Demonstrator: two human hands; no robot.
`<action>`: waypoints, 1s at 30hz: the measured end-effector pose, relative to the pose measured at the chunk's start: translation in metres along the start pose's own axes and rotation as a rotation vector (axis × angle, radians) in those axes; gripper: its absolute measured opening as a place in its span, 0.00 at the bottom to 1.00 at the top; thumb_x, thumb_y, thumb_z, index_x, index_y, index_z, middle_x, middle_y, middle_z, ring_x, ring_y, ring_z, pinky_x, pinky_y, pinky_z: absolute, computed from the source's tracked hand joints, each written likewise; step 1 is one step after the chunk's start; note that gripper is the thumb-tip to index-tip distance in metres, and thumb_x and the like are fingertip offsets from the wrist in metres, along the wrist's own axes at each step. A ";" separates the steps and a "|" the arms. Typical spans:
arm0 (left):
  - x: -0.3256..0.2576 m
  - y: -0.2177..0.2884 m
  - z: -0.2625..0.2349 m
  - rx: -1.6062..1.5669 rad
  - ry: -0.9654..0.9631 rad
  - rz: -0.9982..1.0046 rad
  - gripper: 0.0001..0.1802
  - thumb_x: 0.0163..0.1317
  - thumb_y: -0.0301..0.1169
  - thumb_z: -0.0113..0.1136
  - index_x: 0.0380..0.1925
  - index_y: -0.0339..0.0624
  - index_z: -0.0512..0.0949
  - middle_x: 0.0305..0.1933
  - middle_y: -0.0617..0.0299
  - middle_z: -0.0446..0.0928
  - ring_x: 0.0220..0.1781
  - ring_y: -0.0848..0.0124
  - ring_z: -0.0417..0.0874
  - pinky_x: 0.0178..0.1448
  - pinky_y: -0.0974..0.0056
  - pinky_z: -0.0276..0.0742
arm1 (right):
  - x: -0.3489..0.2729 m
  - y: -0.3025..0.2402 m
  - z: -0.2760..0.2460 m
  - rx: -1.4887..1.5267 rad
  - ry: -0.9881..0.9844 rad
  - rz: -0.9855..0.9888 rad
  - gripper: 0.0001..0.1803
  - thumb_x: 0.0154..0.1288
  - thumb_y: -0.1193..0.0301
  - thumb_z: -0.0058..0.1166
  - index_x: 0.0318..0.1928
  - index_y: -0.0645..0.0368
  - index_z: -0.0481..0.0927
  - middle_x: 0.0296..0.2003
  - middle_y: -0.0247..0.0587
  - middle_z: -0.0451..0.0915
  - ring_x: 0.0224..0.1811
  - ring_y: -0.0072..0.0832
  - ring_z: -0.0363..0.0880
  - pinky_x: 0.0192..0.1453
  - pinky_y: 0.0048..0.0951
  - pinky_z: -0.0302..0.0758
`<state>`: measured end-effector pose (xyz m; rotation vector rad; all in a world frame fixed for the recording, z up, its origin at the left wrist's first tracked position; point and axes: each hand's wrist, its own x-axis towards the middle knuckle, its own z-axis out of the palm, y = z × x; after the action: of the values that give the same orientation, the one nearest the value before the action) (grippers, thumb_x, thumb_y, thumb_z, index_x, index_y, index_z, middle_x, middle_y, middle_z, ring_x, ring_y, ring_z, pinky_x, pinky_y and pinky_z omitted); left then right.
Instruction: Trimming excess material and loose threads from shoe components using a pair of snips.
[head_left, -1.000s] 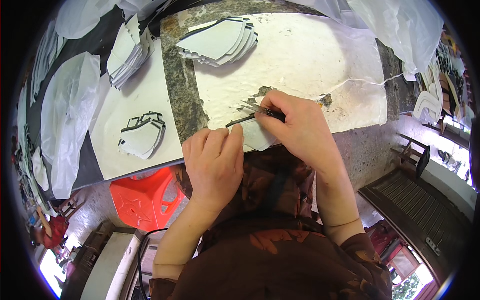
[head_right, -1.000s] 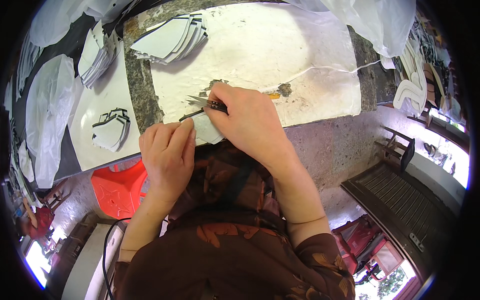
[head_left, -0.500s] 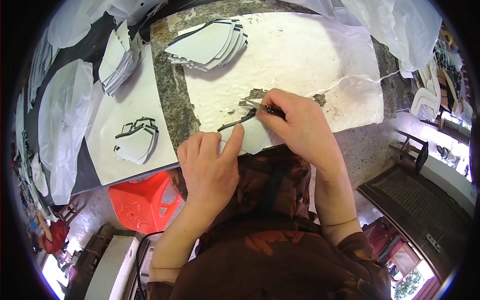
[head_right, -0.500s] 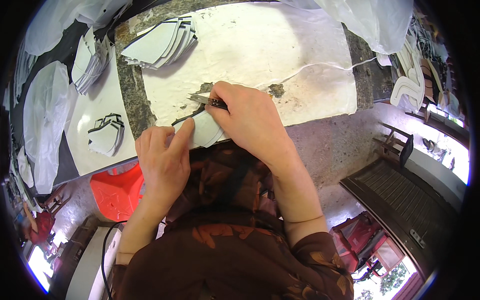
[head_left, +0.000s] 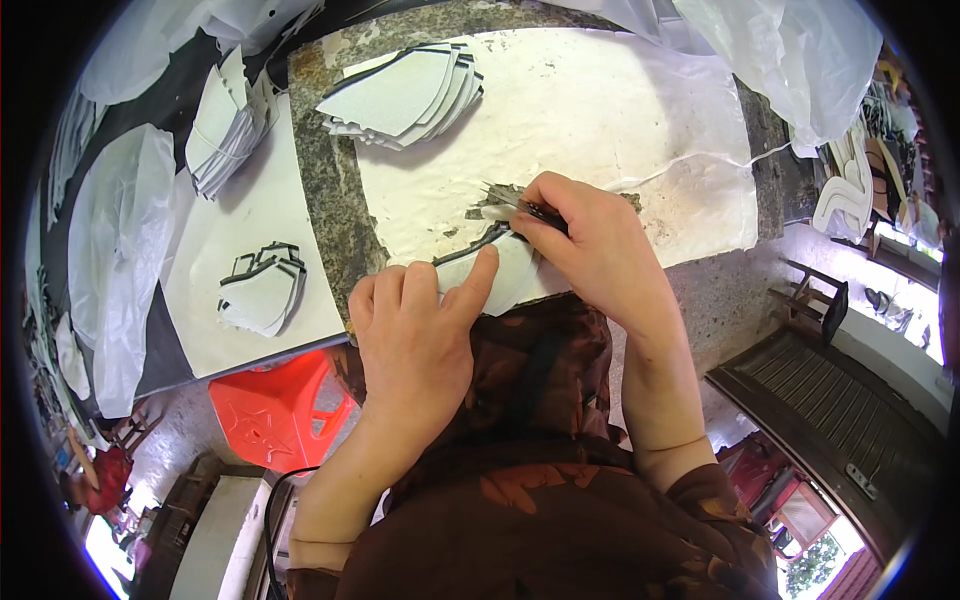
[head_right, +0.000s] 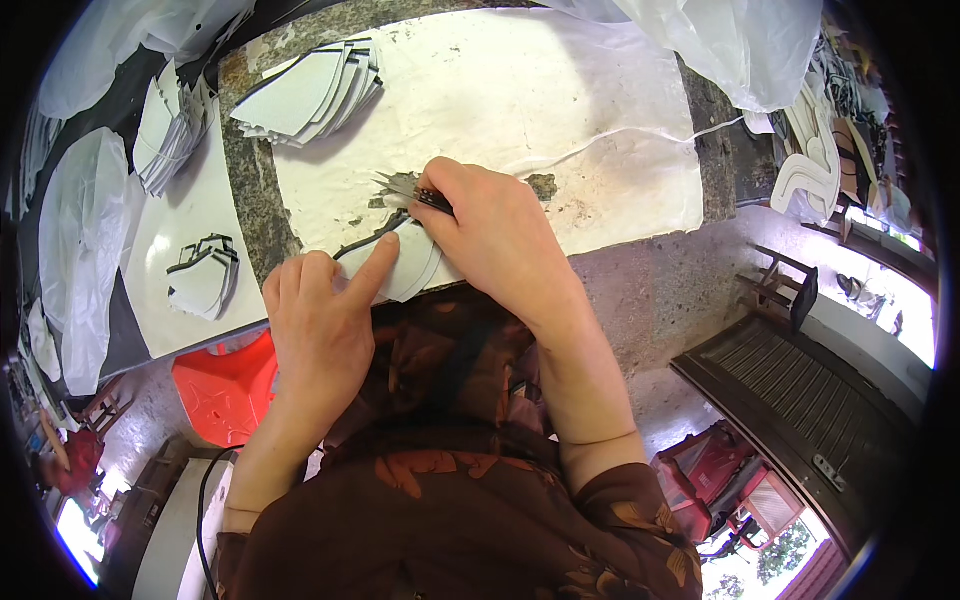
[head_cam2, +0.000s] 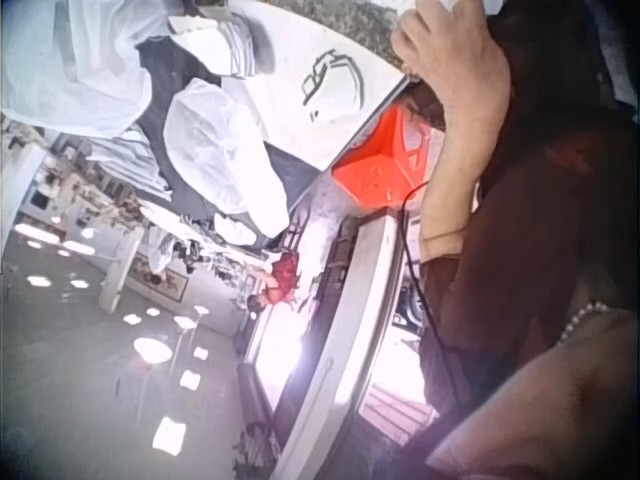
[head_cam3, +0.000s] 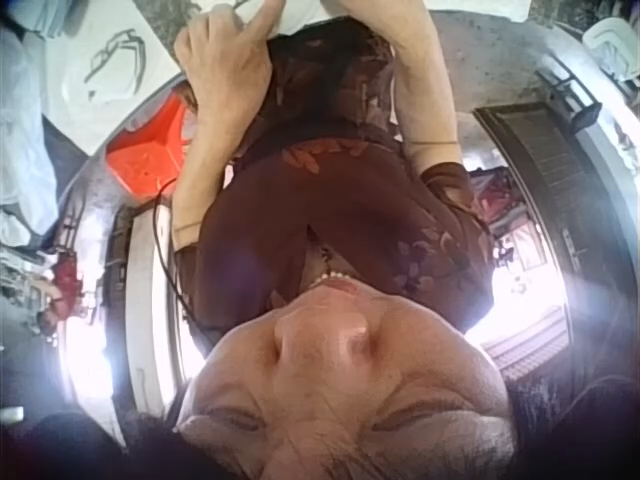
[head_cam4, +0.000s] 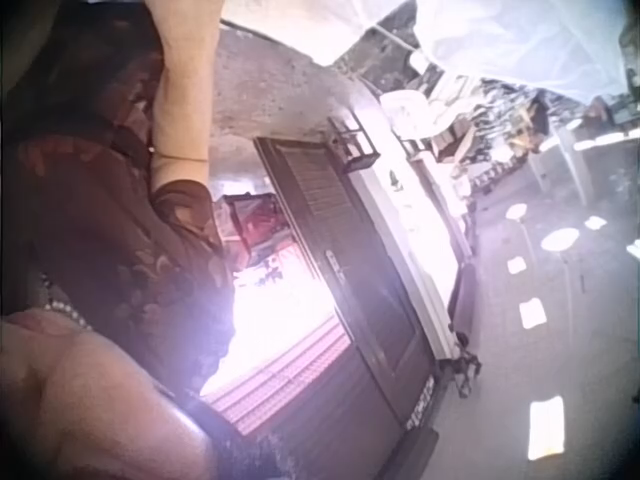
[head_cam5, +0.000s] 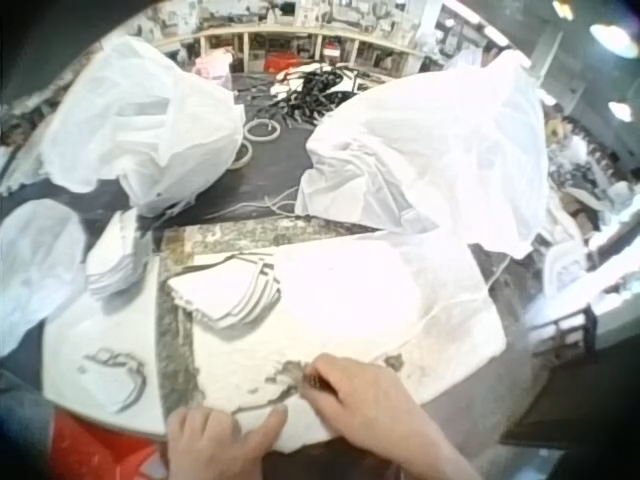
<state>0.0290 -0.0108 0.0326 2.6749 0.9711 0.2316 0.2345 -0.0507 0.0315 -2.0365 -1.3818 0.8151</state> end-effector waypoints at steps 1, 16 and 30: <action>0.000 0.000 0.000 0.000 -0.010 0.002 0.30 0.61 0.22 0.61 0.63 0.64 0.82 0.36 0.62 0.65 0.42 0.60 0.71 0.53 0.54 0.65 | 0.000 0.000 0.000 0.003 0.005 0.000 0.11 0.68 0.67 0.63 0.40 0.63 0.80 0.30 0.49 0.81 0.31 0.44 0.79 0.37 0.38 0.75; 0.002 0.000 -0.003 -0.017 -0.030 -0.002 0.30 0.60 0.21 0.61 0.63 0.59 0.82 0.37 0.60 0.66 0.44 0.60 0.72 0.56 0.54 0.66 | -0.001 0.007 0.014 -0.110 0.089 -0.089 0.13 0.69 0.65 0.62 0.39 0.60 0.75 0.33 0.49 0.82 0.37 0.52 0.82 0.40 0.48 0.77; -0.003 -0.012 0.011 -0.253 0.150 -0.097 0.17 0.62 0.25 0.65 0.51 0.42 0.80 0.52 0.56 0.77 0.56 0.54 0.77 0.63 0.51 0.66 | -0.011 -0.001 -0.016 0.443 -0.161 0.168 0.12 0.68 0.70 0.66 0.46 0.65 0.82 0.30 0.32 0.79 0.35 0.17 0.73 0.41 0.25 0.72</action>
<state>0.0226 -0.0063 0.0185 2.4016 1.0358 0.5045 0.2428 -0.0628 0.0451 -1.7808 -1.0034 1.2576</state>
